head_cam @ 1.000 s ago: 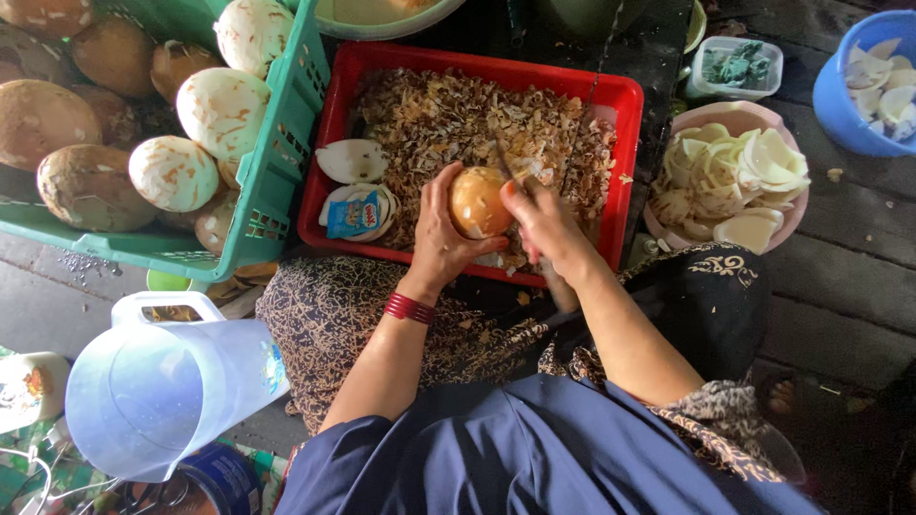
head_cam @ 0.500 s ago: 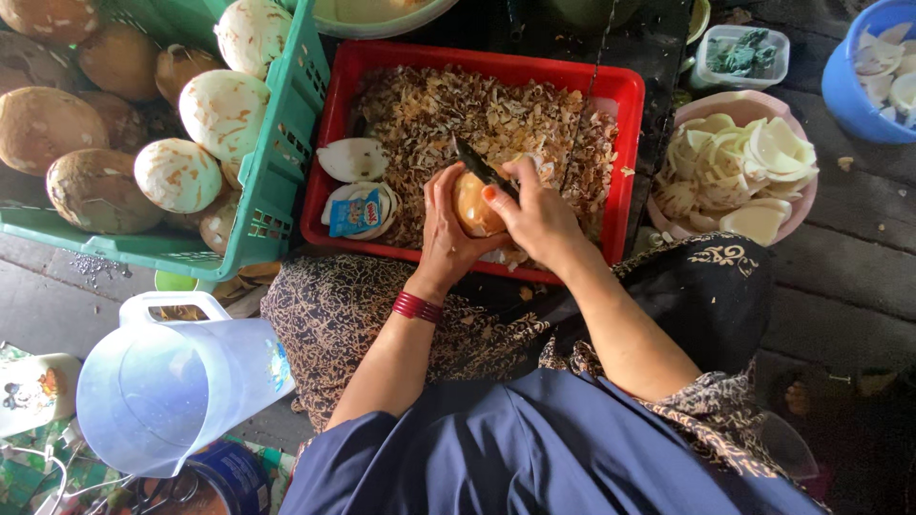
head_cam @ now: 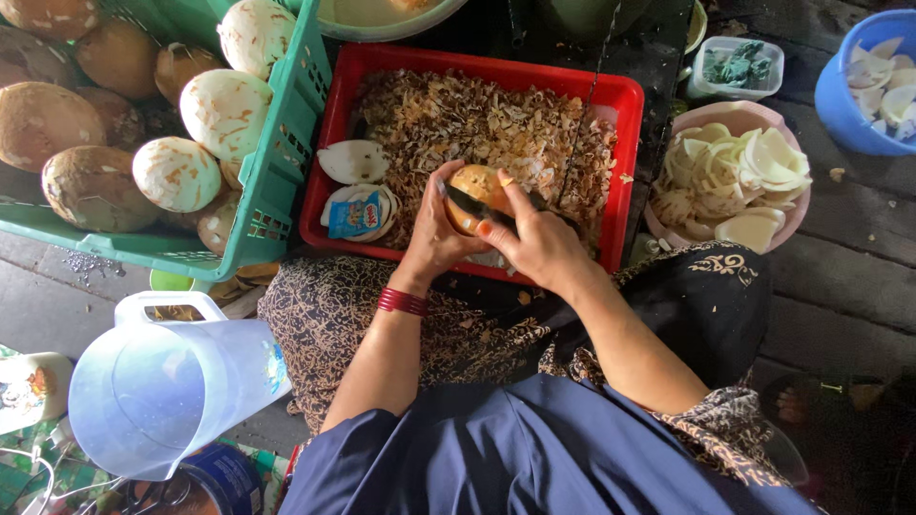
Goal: The person sits on the floor and peels the outer husk off coconuts with a small knife, letting the husk pieces fall into a red tray. They rotate each coconut while cutting, dip finished coconuts in a water bowl, and place the peeled coconuts into a green crate.
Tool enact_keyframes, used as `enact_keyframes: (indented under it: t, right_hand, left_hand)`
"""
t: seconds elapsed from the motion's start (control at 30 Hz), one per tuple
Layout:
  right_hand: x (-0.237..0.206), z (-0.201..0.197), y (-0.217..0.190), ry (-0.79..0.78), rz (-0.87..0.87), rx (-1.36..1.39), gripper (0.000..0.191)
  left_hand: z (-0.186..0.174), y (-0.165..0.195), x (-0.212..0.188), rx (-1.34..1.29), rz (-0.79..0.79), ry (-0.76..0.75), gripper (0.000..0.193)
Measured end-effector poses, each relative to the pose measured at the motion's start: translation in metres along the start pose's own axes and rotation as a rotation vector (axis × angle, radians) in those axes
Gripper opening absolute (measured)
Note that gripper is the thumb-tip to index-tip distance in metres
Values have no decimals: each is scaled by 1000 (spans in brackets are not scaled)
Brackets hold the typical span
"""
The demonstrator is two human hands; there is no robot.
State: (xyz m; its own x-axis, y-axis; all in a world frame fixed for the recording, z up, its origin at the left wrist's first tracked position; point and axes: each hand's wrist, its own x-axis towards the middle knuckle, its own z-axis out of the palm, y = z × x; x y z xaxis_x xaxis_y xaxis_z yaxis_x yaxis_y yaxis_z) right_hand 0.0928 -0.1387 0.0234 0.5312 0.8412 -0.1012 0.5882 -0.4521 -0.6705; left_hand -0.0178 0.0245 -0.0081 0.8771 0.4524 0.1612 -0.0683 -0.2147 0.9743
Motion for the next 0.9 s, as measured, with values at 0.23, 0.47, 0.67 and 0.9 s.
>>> enact_keyframes:
  t: [0.23,0.47,0.67,0.9]
  right_hand:
    - [-9,-24,-29,-10,68,-180,83]
    - [-6,-23,-29,33,54,-230,72]
    - [12,-18,-25,-57,248,-113,51]
    - [16,-4,-16,108,79,138,63]
  left_hand:
    - [-12,6,8,-73,-29,-104,113]
    - [5,7,8,90,36,72,110]
    - [1,10,12,161,29,35,109]
    - [7,1,6,-17,49,67,114]
